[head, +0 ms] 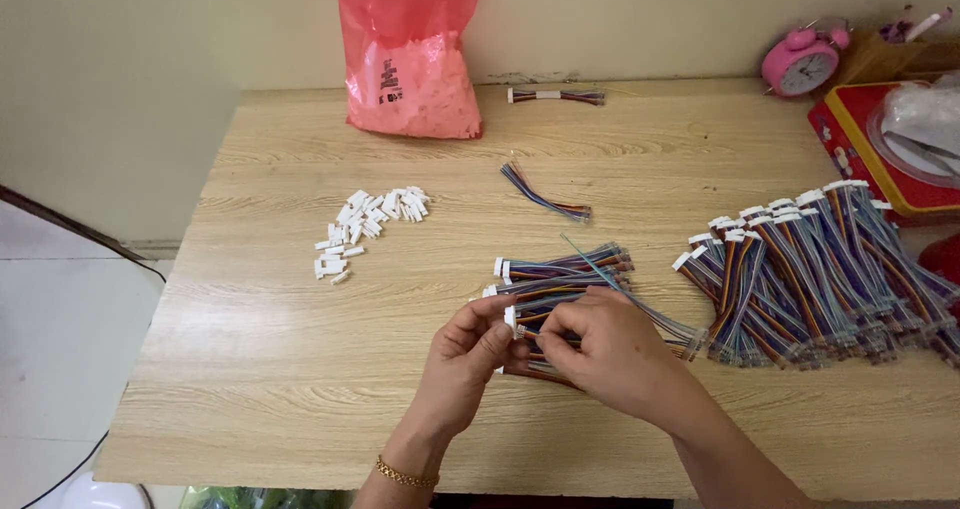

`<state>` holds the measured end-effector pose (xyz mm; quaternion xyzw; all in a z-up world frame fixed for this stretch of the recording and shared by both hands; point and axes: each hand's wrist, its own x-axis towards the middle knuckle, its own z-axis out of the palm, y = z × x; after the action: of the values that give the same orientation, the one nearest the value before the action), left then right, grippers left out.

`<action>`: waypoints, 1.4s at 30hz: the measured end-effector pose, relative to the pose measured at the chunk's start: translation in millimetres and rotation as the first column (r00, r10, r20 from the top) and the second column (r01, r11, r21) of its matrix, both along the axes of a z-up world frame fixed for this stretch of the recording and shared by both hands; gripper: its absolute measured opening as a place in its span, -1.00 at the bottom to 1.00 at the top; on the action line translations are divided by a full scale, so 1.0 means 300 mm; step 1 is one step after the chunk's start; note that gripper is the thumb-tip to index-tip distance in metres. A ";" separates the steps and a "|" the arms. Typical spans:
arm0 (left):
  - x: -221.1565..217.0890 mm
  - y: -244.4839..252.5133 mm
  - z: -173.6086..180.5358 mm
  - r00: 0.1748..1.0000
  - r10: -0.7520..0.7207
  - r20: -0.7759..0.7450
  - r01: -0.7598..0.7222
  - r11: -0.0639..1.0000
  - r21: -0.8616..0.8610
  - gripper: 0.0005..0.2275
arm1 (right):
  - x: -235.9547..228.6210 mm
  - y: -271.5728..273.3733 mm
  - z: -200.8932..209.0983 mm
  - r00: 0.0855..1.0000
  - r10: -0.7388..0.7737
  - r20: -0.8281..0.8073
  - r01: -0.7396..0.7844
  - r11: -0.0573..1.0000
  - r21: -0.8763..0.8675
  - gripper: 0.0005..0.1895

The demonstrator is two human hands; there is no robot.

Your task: The person assembles electronic components by inserting white plastic connectors onto the ends of multi-colored ribbon cables. They pick up a cable, align the connector, and press it into place before setting the finished assembly down on the table.

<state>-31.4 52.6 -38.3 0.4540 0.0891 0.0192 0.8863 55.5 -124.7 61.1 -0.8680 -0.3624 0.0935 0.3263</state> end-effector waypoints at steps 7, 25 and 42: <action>0.008 -0.006 0.008 0.999 0.014 -0.029 -0.013 1.000 0.020 -0.73 | 0.001 0.003 -0.001 0.999 -0.019 -0.034 0.018 0.999 -0.035 -0.82; 0.003 -0.011 -0.005 1.000 0.014 -0.018 -0.013 0.998 0.053 -0.73 | 0.006 0.000 0.016 0.993 -0.018 -0.117 0.020 1.000 0.017 -0.84; 0.010 -0.020 -0.019 0.999 0.035 -0.011 -0.034 0.998 0.056 -0.73 | 0.028 -0.016 -0.012 0.908 -0.103 -0.407 0.056 0.990 -0.126 -0.75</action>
<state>-28.4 46.4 -44.1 0.4769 0.1015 0.0342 0.8724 63.9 -129.5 57.3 -0.8596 -0.2439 0.2810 0.3502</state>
